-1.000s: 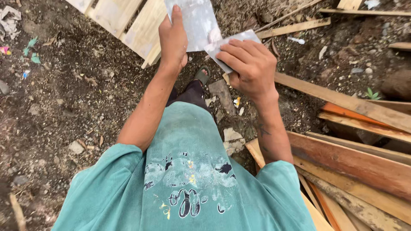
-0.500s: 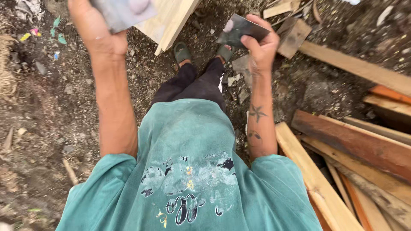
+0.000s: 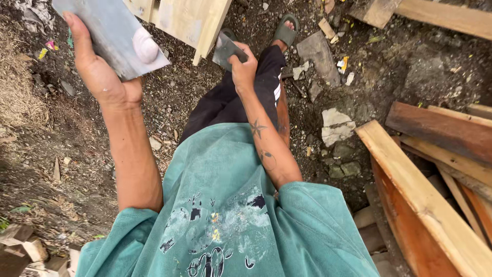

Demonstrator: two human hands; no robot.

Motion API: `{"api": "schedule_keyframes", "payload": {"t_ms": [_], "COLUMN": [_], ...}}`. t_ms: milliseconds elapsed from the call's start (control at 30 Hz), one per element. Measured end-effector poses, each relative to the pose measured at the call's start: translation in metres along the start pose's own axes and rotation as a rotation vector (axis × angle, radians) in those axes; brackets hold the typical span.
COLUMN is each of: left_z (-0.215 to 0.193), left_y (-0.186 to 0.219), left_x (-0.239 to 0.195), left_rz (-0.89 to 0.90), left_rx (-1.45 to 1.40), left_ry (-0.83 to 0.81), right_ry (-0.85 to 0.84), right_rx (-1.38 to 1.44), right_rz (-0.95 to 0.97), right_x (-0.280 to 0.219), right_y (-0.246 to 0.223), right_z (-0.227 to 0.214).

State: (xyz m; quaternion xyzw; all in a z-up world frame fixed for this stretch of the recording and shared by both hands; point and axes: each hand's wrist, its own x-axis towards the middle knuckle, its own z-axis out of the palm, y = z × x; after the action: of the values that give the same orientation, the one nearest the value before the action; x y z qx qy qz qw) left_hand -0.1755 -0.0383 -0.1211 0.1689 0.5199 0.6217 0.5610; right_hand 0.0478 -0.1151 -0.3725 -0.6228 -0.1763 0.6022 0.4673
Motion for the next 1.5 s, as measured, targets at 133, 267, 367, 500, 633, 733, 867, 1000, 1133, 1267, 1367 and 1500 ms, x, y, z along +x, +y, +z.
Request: {"api": "schedule_keyframes", "payload": {"t_ms": [133,267,367,500,633,733,867,1000,1133,1267,1367,1500], "left_z": [-0.014,-0.026,-0.036,-0.042,-0.042,-0.042,-0.057,-0.076,-0.091,-0.096,-0.094,-0.089], "left_y": [0.001,0.002,0.002,-0.004,-0.019,-0.022,-0.002,0.009,0.016,0.017,0.013,0.007], "left_x": [0.004,0.006,0.001,0.001,0.007,0.014,0.011,0.01,0.0,-0.011,-0.012,-0.007], "left_rz": [-0.009,-0.017,-0.032,-0.044,-0.115,-0.131,-0.047,-0.019,-0.002,0.013,-0.01,-0.052], "left_rx": [0.011,-0.006,0.006,0.019,-0.009,0.12,0.118,0.09,0.113,0.141,0.123,0.024], "left_ry": [0.004,0.035,0.049,0.064,0.071,0.114,0.051,0.088,0.086,0.109,0.185,0.25], "right_ry": [0.09,0.2,0.333,0.424,0.262,0.206,0.267,0.216,0.302,0.435,0.476,0.225], "right_rx": [-0.048,-0.001,-0.008,-0.04,-0.06,-0.035,0.02,-0.022,-0.199,-0.136,-0.161,-0.013], "right_rz": [0.003,0.006,-0.011,-0.009,0.08,-0.05,0.07,-0.019,-0.105,0.08,-0.072,-0.076], "right_x": [-0.001,-0.009,-0.025,-0.047,-0.063,-0.051,-0.028,-0.005,-0.017,-0.051,-0.073,-0.083], "right_y": [-0.003,-0.01,-0.016,-0.031,-0.041,-0.038,-0.017,-0.006,-0.02,-0.042,-0.049,-0.048], "right_z": [0.012,0.035,0.06,0.08,0.047,0.008,-0.01,0.015,0.059,0.096,0.107,0.067]}}
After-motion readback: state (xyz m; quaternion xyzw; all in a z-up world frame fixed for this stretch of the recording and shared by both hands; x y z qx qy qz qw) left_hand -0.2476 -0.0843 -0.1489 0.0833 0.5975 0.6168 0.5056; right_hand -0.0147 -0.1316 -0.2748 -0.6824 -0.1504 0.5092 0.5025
